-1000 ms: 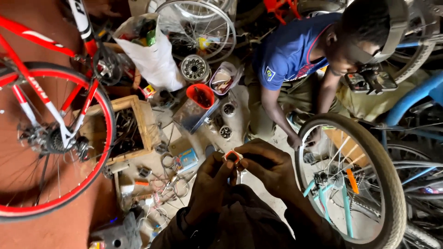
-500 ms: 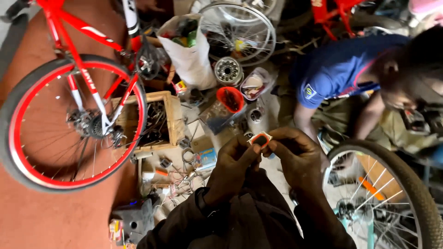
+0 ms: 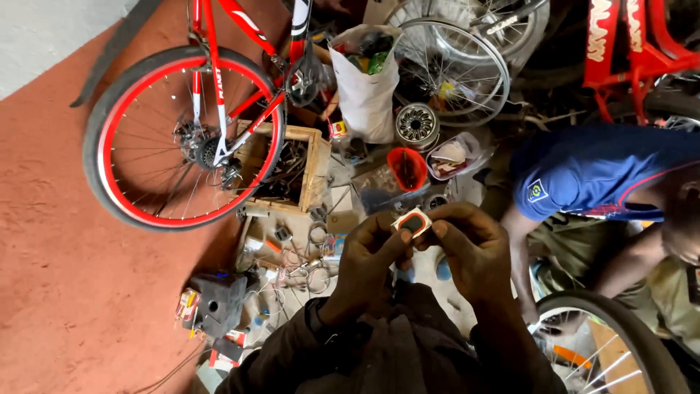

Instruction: Repairing a bicycle inner tube by applying and smoothing a patch over a puncture

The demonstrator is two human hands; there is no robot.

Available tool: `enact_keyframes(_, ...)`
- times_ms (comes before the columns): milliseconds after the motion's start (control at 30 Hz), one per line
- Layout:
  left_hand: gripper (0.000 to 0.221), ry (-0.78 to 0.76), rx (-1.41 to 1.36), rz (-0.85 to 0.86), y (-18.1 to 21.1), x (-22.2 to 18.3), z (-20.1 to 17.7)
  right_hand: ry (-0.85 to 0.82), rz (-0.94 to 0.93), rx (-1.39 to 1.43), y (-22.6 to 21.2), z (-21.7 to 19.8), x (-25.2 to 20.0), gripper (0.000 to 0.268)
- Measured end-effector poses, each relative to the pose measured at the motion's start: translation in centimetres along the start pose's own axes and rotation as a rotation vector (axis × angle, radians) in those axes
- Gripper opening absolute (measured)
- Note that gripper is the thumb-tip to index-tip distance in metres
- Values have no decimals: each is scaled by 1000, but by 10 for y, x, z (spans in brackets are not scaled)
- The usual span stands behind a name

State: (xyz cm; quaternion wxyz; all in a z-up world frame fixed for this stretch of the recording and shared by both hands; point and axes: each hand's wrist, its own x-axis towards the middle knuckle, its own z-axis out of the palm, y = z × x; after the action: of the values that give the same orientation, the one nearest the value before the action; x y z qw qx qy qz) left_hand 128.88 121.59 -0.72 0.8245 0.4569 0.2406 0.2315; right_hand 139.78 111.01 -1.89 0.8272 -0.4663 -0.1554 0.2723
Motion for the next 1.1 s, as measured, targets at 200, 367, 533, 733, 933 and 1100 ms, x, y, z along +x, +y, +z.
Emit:
enact_keyframes(200,21,-13,122,88,-1,-9,-18,-107,106,66,-11,0,-5,15)
enact_keyframes(367,19,-70,188,86,17,-27,-21,-193,225,117,5,-19,-11,13)
enact_keyframes(533,15,-78,194,124,36,-42,-32,-281,364,188,19,-15,-15,18)
enact_keyframes(733,19,70,432,288,54,-55,-59,-320,267,74,30,24,-15,26)
enact_keyframes(933,13,172,1654,1136,90,-53,-80,-280,50,-136,60,46,-5,25)
enact_keyframes(1100,18,179,1840,1119,114,-65,-97,-262,124,-122,48,100,-26,34)
